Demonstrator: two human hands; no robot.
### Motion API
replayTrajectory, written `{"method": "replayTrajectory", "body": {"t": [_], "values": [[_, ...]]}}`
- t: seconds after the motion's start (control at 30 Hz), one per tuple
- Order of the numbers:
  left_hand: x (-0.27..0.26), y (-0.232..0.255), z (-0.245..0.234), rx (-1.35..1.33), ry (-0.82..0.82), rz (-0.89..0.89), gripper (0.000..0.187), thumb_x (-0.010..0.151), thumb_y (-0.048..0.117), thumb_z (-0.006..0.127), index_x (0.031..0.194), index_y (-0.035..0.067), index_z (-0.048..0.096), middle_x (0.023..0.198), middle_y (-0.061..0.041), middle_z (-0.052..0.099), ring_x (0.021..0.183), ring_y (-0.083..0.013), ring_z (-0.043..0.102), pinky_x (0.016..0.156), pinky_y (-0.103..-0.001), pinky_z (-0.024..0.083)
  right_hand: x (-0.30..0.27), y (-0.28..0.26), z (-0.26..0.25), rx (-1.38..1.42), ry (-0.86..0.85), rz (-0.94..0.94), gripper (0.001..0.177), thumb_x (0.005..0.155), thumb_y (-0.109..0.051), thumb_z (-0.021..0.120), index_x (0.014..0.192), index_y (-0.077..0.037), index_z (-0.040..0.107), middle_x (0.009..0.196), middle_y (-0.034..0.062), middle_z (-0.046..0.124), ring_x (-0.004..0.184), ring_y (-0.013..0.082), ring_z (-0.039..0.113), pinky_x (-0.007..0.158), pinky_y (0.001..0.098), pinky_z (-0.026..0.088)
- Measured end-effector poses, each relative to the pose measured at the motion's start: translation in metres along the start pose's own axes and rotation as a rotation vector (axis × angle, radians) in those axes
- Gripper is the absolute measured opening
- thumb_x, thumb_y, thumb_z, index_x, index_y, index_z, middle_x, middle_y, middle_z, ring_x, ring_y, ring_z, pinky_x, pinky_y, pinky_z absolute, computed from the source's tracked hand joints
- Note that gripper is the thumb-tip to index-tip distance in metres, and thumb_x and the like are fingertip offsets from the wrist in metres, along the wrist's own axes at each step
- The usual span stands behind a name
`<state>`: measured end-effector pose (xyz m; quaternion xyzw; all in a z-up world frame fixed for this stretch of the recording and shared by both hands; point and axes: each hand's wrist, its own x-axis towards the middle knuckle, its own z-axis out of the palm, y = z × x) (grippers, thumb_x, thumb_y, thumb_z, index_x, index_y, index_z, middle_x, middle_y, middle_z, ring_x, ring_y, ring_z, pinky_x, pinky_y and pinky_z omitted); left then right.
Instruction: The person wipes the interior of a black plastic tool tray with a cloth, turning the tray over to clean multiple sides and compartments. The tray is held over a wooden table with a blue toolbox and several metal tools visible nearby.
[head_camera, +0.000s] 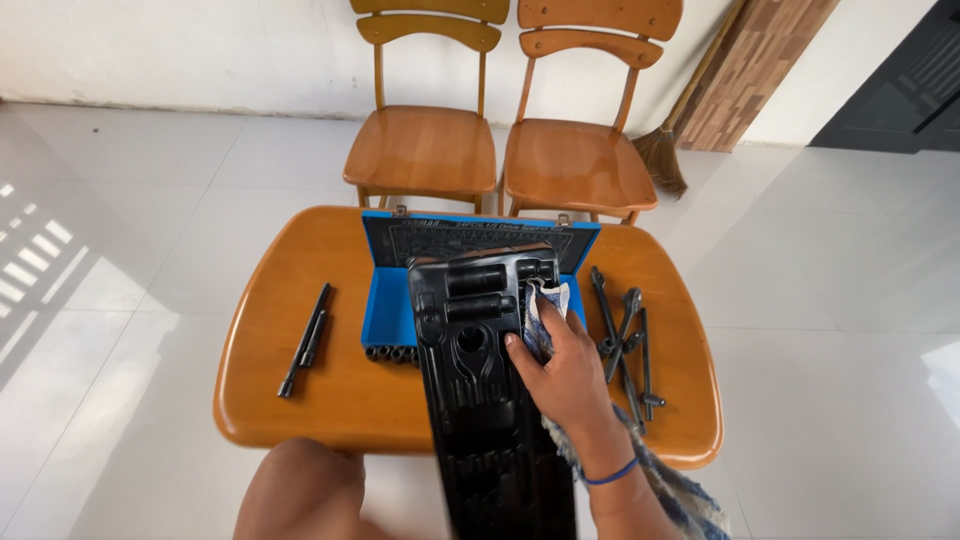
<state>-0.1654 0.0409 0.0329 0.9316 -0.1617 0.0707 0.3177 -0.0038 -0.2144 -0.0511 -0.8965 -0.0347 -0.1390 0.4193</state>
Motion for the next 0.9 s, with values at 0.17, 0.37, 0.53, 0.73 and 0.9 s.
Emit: {"method": "replayTrajectory", "body": {"t": [0.17,0.37,0.53,0.73,0.9], "values": [[0.151,-0.027,0.006,0.383,0.36,0.295,0.07,0.09,0.057,0.066,0.138,0.007,0.057,0.128,-0.009,0.066,0.113,-0.0343,0.061,0.091,-0.05,0.043,0.0,-0.003,0.001,-0.082,-0.238,-0.087,0.053,0.093,-0.037,0.068,0.14,-0.017,0.056,0.125,0.0157,0.053,0.085,0.0431,0.066,0.072,0.058,0.059],[0.184,-0.042,0.031,0.009,-0.4,-0.248,0.056,0.073,0.061,0.076,0.106,0.018,0.065,0.097,-0.001,0.074,0.09,-0.0262,0.068,0.071,-0.04,0.048,-0.009,-0.006,-0.002,-0.042,-0.339,-0.268,0.04,0.094,-0.025,0.068,0.133,-0.021,0.06,0.108,0.009,0.055,0.069,0.0348,0.059,0.053,0.0471,0.051],[0.168,-0.072,0.043,-0.548,-0.348,-0.231,0.037,0.089,0.044,0.073,0.084,0.008,0.067,0.071,0.002,0.055,0.066,-0.009,0.055,0.058,-0.026,0.043,-0.011,0.007,0.002,-0.106,-0.295,-0.475,0.025,0.098,-0.026,0.064,0.114,-0.011,0.075,0.141,0.017,0.055,0.14,0.042,0.043,0.109,0.058,0.039],[0.166,-0.091,0.041,-0.847,-0.059,-0.44,0.035,0.09,0.034,0.071,0.107,0.005,0.075,0.086,0.002,0.066,0.082,-0.0077,0.062,0.073,-0.022,0.049,-0.012,-0.008,0.004,0.232,0.056,-0.453,0.034,0.103,-0.007,0.053,0.135,0.002,0.063,0.144,0.0168,0.056,0.142,0.0379,0.05,0.118,0.0544,0.045],[0.169,-0.085,0.038,-0.99,0.087,-0.585,0.032,0.094,0.038,0.067,0.108,0.009,0.072,0.091,0.002,0.065,0.088,-0.0107,0.058,0.083,-0.026,0.047,-0.015,-0.016,-0.017,0.519,0.343,0.07,0.028,0.106,-0.031,0.052,0.108,-0.01,0.072,0.085,-0.0063,0.062,0.079,0.0062,0.054,0.07,0.0253,0.045]]}}
